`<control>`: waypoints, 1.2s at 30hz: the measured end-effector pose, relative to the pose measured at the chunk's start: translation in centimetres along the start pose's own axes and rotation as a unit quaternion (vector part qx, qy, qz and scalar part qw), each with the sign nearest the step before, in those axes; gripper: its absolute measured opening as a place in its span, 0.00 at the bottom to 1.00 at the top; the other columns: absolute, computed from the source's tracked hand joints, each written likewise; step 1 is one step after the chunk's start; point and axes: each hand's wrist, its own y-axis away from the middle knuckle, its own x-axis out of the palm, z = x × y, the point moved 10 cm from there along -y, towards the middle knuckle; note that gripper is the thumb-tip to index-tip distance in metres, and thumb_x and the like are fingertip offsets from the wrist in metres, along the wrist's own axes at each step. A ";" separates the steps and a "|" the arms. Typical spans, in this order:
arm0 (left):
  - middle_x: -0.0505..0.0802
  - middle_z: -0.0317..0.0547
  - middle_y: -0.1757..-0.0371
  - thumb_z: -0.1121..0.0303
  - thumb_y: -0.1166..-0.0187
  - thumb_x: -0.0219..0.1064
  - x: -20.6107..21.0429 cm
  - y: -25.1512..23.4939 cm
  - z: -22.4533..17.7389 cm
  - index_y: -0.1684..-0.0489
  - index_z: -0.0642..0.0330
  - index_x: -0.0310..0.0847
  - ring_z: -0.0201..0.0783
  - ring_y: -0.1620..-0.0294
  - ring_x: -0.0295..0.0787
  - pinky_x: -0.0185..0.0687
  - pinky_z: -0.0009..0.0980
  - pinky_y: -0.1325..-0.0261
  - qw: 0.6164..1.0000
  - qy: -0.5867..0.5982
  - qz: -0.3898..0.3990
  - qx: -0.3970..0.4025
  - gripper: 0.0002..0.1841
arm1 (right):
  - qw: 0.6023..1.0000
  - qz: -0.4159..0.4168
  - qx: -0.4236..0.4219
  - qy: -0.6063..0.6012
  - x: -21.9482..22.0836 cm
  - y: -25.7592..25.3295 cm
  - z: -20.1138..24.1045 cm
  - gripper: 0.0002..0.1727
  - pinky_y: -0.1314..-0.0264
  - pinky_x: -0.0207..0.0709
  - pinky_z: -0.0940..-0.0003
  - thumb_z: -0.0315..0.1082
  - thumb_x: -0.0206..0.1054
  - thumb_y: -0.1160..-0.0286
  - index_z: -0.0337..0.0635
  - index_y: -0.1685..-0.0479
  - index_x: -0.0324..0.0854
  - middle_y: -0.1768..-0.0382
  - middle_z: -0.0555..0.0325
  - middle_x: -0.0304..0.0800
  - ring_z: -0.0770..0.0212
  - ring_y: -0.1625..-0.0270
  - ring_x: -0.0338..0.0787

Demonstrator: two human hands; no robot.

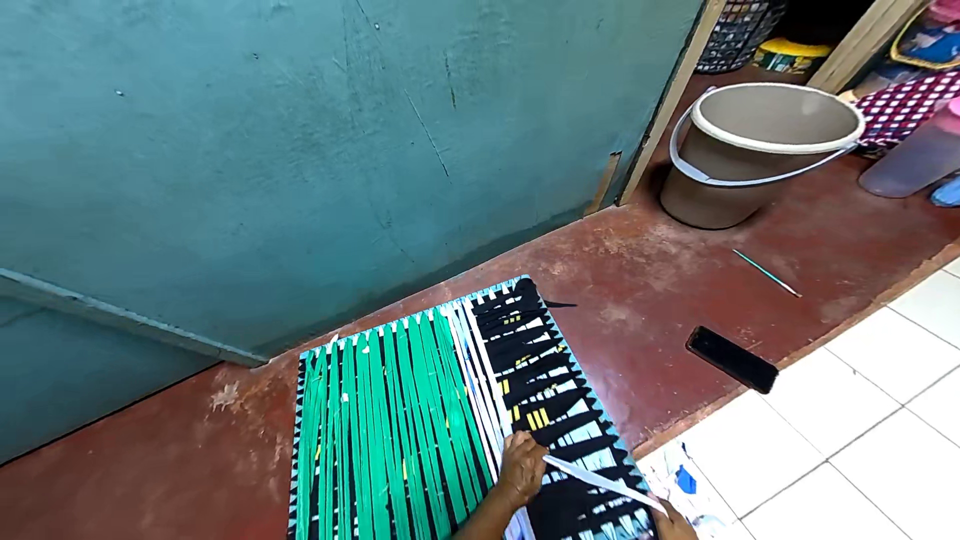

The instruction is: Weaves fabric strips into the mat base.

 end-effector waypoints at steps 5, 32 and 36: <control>0.96 0.59 0.53 0.74 0.22 0.60 -3.6 -1.8 4.2 0.57 0.67 0.94 0.63 0.38 0.88 0.74 0.63 0.32 0.998 -0.015 0.018 -0.052 0.14 | 0.997 -0.011 -0.063 0.043 2.6 -2.4 5.4 0.28 0.31 0.76 0.36 0.43 0.45 0.04 0.24 0.25 0.73 0.38 0.22 0.85 0.31 0.39 0.89; 0.92 0.41 0.41 0.67 0.21 0.63 -2.5 10.0 -5.4 0.63 0.47 0.88 0.48 0.34 0.84 0.70 0.53 0.30 0.977 -0.180 -0.115 0.020 0.07 | 0.931 0.319 -0.174 0.029 6.6 4.2 8.5 0.10 0.70 0.68 0.80 0.31 0.63 0.17 0.37 0.67 0.82 0.79 0.70 0.77 0.80 0.78 0.71; 0.93 0.39 0.47 0.68 0.22 0.62 -1.7 12.5 -6.5 0.66 0.45 0.86 0.45 0.45 0.86 0.73 0.44 0.44 0.960 -0.232 -0.158 0.020 0.07 | 0.874 0.372 -0.228 0.215 8.9 5.3 9.4 0.14 0.50 0.77 0.57 0.36 0.70 0.20 0.28 0.57 0.86 0.67 0.47 0.87 0.60 0.62 0.83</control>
